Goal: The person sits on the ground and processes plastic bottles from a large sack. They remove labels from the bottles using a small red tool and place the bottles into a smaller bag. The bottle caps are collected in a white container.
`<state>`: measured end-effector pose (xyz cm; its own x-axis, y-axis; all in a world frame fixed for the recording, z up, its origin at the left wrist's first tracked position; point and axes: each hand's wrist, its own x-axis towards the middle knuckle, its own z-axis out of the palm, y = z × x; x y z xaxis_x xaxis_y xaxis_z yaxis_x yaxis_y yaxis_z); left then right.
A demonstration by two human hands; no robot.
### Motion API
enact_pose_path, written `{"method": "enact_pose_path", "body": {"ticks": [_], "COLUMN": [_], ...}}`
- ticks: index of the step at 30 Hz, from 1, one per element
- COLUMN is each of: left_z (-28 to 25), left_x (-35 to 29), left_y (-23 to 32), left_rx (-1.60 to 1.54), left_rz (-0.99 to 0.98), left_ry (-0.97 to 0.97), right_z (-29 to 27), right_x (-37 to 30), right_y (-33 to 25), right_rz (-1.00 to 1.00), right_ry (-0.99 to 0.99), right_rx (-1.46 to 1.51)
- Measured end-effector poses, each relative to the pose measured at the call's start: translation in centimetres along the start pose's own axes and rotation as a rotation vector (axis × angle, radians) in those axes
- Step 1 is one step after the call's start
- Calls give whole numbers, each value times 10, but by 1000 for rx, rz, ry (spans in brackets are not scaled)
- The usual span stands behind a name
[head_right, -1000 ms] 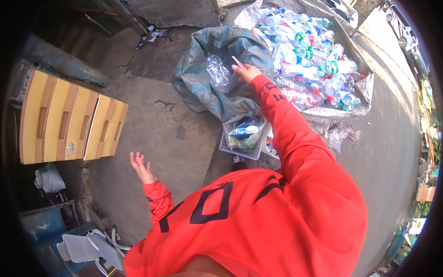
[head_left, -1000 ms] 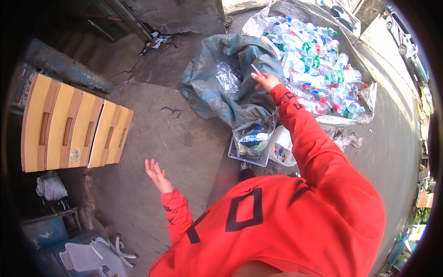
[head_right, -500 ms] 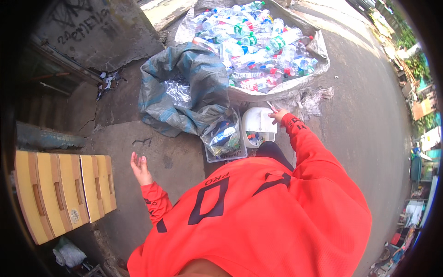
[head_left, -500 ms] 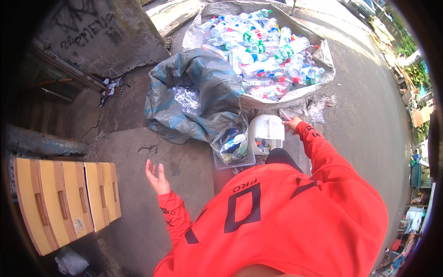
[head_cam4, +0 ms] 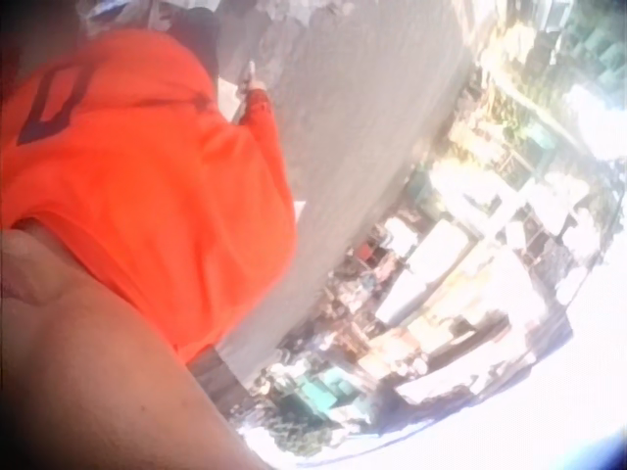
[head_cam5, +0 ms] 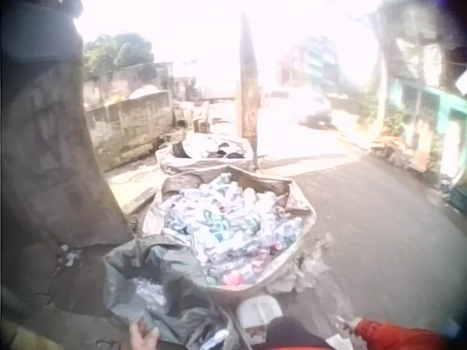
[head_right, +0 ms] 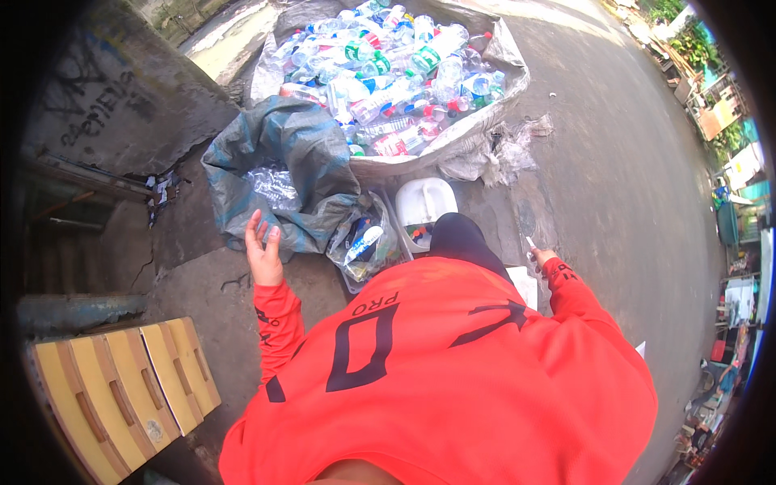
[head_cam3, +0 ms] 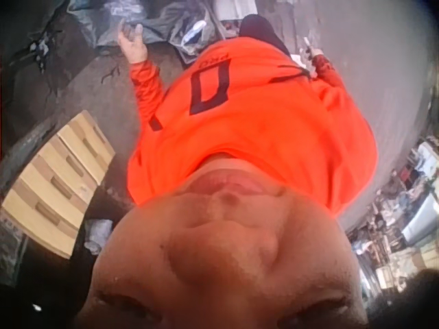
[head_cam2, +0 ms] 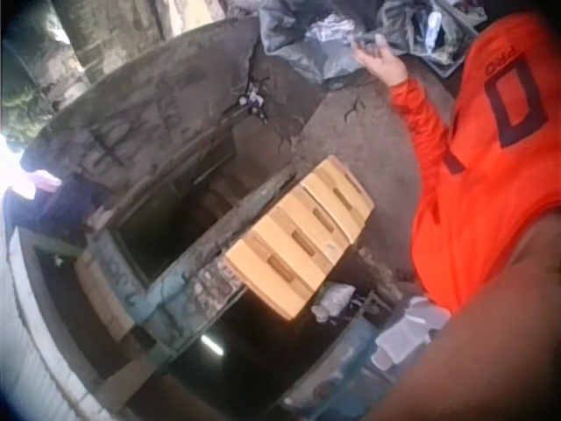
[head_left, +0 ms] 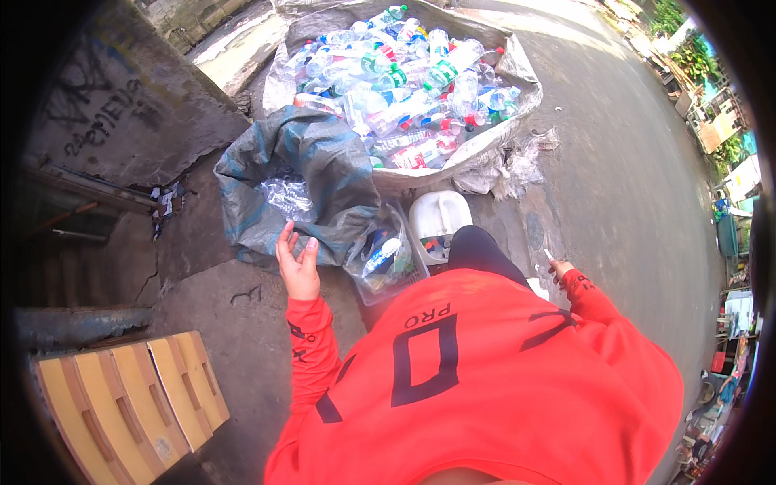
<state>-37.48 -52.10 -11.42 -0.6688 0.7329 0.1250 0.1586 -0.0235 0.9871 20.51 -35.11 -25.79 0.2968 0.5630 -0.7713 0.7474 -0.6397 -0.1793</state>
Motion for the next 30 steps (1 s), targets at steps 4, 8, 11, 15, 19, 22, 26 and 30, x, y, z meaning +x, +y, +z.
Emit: {"method": "enact_pose_path", "body": {"ticks": [4,8,11,15,19,22,26,30], "left_z": [38,87,138,209,253,273,300,319], "left_x": [-1,-1,4,0,-1,3,-11,-23], "left_y": [9,-21,-52,-109,-145,-163,-181,-177], "left_rx": [1,7,6,-88,19,55,28,13], "left_rz": [-31,-113,-125,-234,-209,-142,-83,-20], "left_ry": [-39,-12,15,27,-54,-71,-92,-128], "right_z": [-21,-36,-54,-43,-11,-1,-3,-16], "right_x": [14,30,54,162,175,198,232,168], "right_y": [-105,-269,-367,-457,-495,-492,-481,-408], "right_rz": [-376,-951,-911,-651,-402,-368,-390,-752], "right_ry": [92,259,419,404,367,390,-187,-497], "right_rx": [95,-280,-410,95,205,274,821,1071]}}
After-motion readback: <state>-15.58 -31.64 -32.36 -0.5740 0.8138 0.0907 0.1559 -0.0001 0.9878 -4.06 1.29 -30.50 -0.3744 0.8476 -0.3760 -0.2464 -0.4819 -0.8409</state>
